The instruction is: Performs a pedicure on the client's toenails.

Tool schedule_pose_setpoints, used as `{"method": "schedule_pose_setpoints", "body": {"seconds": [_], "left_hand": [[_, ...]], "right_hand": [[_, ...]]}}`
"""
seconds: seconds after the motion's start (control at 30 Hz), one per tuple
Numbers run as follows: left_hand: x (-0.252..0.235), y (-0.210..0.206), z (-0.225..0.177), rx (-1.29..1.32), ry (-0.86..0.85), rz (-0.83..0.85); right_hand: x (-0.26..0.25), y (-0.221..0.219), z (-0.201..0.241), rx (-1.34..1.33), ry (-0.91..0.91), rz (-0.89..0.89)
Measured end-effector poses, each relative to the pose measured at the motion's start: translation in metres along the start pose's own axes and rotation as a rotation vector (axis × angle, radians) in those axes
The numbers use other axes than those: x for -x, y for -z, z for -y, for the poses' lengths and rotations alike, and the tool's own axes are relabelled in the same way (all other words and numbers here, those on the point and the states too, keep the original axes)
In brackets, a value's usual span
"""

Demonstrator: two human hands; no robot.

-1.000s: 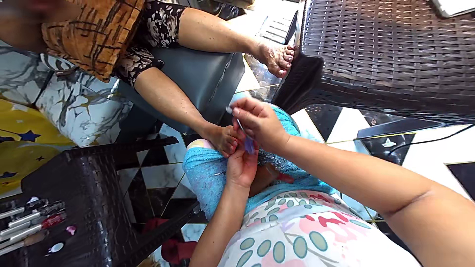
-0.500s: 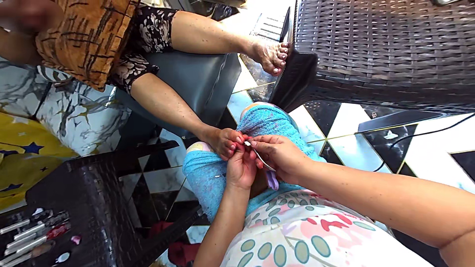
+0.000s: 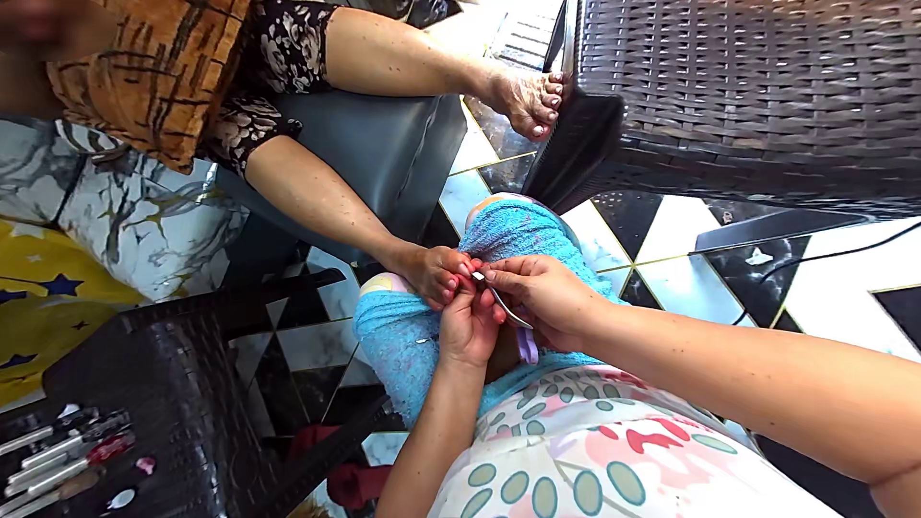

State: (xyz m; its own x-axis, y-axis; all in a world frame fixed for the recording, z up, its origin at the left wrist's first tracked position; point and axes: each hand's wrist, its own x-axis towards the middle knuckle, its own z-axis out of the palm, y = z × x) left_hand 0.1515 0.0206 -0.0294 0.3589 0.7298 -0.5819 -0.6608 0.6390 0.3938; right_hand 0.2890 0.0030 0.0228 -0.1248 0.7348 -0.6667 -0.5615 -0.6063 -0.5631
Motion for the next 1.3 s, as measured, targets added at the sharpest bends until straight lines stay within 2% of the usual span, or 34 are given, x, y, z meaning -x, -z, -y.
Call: {"method": "schedule_pose_setpoints", "body": {"seconds": [0.7, 0.87, 1.3], "left_hand": [[0.001, -0.003, 0.001, -0.014, -0.009, -0.012], [0.000, 0.001, 0.000, 0.002, 0.024, -0.007], [-0.002, 0.001, 0.002, 0.009, -0.026, 0.022]], "right_hand": [[0.002, -0.002, -0.009, -0.052, 0.037, -0.007], [0.002, 0.000, -0.005, -0.030, 0.016, 0.001], [-0.002, -0.001, 0.002, 0.043, 0.029, -0.022]]}}
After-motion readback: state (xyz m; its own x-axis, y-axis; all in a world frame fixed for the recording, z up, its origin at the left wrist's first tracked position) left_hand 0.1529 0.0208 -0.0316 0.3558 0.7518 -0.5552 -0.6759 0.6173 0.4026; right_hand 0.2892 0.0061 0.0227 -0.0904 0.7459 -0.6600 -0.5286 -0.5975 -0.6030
